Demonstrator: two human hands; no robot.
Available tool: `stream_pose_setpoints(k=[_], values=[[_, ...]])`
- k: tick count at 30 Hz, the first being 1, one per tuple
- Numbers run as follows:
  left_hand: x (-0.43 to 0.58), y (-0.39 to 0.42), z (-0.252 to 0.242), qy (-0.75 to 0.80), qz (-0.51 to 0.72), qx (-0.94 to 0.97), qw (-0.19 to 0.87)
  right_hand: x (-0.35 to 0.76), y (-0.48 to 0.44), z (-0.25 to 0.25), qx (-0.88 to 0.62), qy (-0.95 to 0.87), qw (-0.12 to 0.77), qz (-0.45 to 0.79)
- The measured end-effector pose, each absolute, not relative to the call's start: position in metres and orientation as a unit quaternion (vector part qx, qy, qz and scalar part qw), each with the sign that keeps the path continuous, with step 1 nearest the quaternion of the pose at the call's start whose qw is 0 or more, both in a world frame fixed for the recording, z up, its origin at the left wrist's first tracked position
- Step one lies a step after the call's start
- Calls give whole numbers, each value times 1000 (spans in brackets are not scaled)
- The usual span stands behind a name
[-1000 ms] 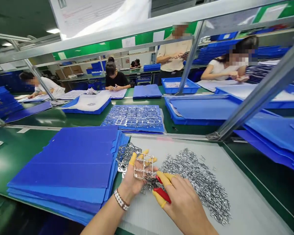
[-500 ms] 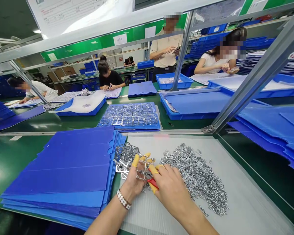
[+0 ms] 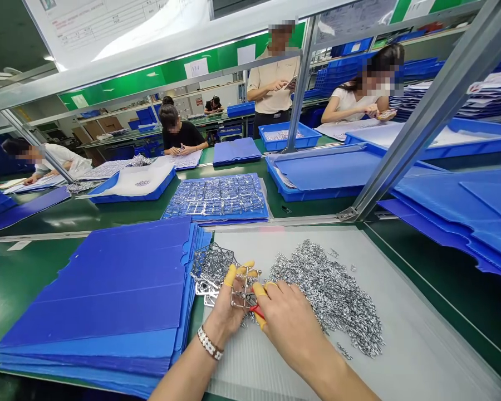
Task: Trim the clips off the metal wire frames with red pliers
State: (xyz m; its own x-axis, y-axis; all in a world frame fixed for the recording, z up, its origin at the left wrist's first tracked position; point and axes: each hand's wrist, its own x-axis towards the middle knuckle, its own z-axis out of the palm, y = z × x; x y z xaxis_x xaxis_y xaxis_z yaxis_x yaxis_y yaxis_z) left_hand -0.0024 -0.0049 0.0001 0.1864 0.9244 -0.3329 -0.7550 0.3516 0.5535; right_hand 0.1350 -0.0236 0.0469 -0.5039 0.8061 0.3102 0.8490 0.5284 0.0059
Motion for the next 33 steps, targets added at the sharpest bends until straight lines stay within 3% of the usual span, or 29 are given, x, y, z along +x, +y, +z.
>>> stream_pose_setpoints(k=[9, 33], values=[[-1, -5, -2, 280, 529, 74, 798, 142, -9, 60, -526, -839, 130, -49], [2, -9, -11, 362, 541, 92, 754, 134, -6, 69, -518, -852, 57, -59]])
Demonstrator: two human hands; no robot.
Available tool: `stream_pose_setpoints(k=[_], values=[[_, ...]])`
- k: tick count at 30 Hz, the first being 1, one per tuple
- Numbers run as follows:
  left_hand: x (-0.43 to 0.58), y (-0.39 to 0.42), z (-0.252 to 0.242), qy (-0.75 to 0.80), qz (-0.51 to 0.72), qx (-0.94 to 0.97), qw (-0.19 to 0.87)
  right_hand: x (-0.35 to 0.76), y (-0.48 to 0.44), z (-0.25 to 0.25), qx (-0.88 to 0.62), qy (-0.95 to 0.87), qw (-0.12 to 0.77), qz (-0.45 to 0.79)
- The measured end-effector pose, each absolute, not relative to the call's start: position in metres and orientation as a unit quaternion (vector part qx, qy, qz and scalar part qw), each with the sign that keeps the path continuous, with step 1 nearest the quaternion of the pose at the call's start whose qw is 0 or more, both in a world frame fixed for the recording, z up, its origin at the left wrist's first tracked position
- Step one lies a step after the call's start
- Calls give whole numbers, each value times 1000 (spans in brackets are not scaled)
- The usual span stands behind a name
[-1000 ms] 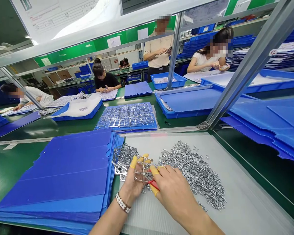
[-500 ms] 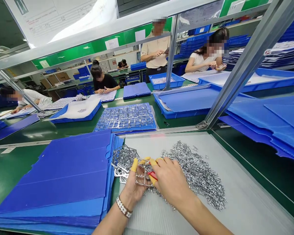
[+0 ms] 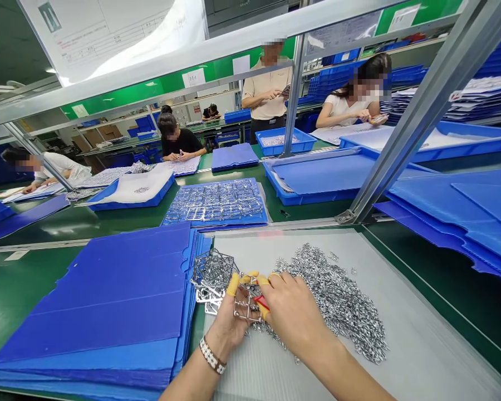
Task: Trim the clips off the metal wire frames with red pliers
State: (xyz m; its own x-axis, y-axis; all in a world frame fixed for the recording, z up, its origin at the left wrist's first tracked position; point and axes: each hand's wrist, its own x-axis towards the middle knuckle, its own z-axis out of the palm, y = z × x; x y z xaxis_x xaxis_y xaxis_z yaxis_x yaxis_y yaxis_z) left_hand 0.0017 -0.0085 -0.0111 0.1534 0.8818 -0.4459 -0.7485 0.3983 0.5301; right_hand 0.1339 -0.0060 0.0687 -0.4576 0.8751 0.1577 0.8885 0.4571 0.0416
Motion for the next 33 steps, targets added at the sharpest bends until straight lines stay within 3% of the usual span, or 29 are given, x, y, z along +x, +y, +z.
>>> stream_pose_setpoints(k=[11, 33], values=[[-5, -6, -3, 271, 511, 141, 804, 156, -7, 59, -551, -828, 82, -58], [-7, -6, -6, 320, 501, 168, 786, 148, -7, 55, -530, -844, 46, -71]])
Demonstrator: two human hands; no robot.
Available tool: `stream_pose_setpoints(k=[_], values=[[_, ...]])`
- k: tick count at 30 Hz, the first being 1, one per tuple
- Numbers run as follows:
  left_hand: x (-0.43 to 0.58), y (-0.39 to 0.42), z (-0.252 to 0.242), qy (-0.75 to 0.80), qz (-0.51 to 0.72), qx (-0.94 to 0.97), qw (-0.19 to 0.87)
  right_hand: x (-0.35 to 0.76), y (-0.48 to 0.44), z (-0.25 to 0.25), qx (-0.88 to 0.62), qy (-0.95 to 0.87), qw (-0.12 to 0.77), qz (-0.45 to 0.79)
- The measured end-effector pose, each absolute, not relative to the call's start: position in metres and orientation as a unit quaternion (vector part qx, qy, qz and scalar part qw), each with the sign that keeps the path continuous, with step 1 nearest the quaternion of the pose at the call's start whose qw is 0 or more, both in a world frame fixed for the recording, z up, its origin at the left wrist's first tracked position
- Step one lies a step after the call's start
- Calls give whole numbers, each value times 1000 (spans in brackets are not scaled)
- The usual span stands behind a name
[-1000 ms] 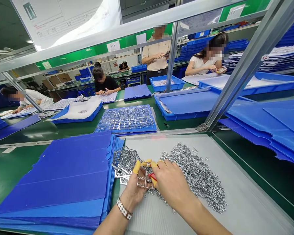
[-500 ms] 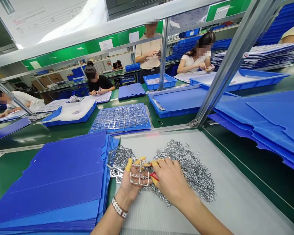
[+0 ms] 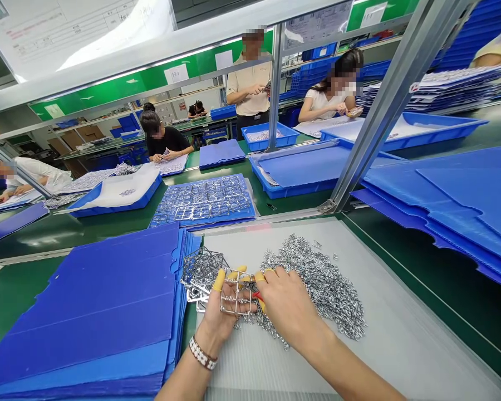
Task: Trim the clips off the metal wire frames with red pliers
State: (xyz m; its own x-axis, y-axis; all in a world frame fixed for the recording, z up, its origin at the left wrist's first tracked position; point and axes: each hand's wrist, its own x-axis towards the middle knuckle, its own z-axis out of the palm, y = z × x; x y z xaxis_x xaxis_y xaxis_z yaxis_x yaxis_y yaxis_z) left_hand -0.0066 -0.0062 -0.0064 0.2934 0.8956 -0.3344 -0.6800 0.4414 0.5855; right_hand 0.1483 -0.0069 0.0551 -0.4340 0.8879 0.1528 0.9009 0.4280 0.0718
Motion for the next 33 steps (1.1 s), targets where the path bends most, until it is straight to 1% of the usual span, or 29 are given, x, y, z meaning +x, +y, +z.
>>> stream_pose_setpoints(k=[8, 15, 29, 33], values=[[-9, -5, 0, 289, 508, 144, 798, 152, -19, 53, -546, -832, 76, -63], [-9, -3, -2, 283, 508, 147, 801, 146, -27, 46, -523, -848, 77, -44], [-9, -4, -1, 306, 504, 160, 792, 144, -28, 49, -500, -862, 42, -67], [-9, -4, 3, 290, 503, 159, 799, 149, -30, 52, -508, -857, 71, -54]])
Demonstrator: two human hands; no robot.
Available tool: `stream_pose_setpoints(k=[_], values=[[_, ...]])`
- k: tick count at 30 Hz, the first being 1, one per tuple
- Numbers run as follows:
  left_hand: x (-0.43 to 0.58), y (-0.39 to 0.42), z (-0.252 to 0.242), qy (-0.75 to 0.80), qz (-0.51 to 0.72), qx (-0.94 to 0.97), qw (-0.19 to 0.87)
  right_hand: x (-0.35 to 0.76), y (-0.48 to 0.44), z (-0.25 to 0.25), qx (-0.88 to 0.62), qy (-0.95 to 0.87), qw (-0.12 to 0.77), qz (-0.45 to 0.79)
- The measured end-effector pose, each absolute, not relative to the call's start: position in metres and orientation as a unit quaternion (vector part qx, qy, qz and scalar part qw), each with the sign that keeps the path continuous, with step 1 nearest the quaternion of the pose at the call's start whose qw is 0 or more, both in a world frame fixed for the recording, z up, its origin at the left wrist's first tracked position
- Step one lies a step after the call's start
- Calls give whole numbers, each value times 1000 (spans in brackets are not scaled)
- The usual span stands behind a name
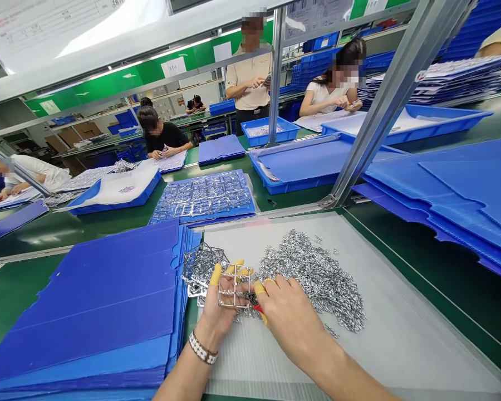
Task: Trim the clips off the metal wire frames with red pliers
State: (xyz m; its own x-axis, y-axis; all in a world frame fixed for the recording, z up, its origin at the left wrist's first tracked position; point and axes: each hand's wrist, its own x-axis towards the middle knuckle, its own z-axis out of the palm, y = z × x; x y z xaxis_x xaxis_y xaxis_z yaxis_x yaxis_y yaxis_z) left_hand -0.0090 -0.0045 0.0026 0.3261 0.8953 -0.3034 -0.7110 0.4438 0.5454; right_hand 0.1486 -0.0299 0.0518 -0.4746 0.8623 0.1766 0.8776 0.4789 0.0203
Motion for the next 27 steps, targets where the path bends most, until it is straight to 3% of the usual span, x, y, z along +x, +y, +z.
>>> stream_pose_setpoints(k=[3, 5, 8, 10, 12, 15, 19, 22, 27], values=[[-7, -9, 5, 307, 534, 193, 764, 157, -27, 51, -528, -836, 147, 20], [-6, -14, 3, 352, 571, 272, 690, 161, -21, 47, -542, -796, 220, 156], [-4, -23, -4, 411, 581, 489, 504, 157, -10, 39, -515, -665, 330, 428], [-4, -26, -8, 415, 547, 632, 359, 150, -4, 33, -479, -579, 390, 532], [-4, -25, -11, 415, 509, 713, 244, 143, 1, 30, -467, -533, 430, 559], [-4, -21, -10, 434, 476, 747, 164, 138, 5, 30, -476, -526, 442, 549], [-3, -20, -5, 432, 469, 756, 149, 139, 4, 32, -497, -578, 408, 503], [-3, -23, -3, 449, 483, 726, 197, 144, 2, 33, -543, -607, 399, 422], [-3, -24, -8, 390, 591, 520, 478, 142, -10, 28, -521, -710, 405, 245]])
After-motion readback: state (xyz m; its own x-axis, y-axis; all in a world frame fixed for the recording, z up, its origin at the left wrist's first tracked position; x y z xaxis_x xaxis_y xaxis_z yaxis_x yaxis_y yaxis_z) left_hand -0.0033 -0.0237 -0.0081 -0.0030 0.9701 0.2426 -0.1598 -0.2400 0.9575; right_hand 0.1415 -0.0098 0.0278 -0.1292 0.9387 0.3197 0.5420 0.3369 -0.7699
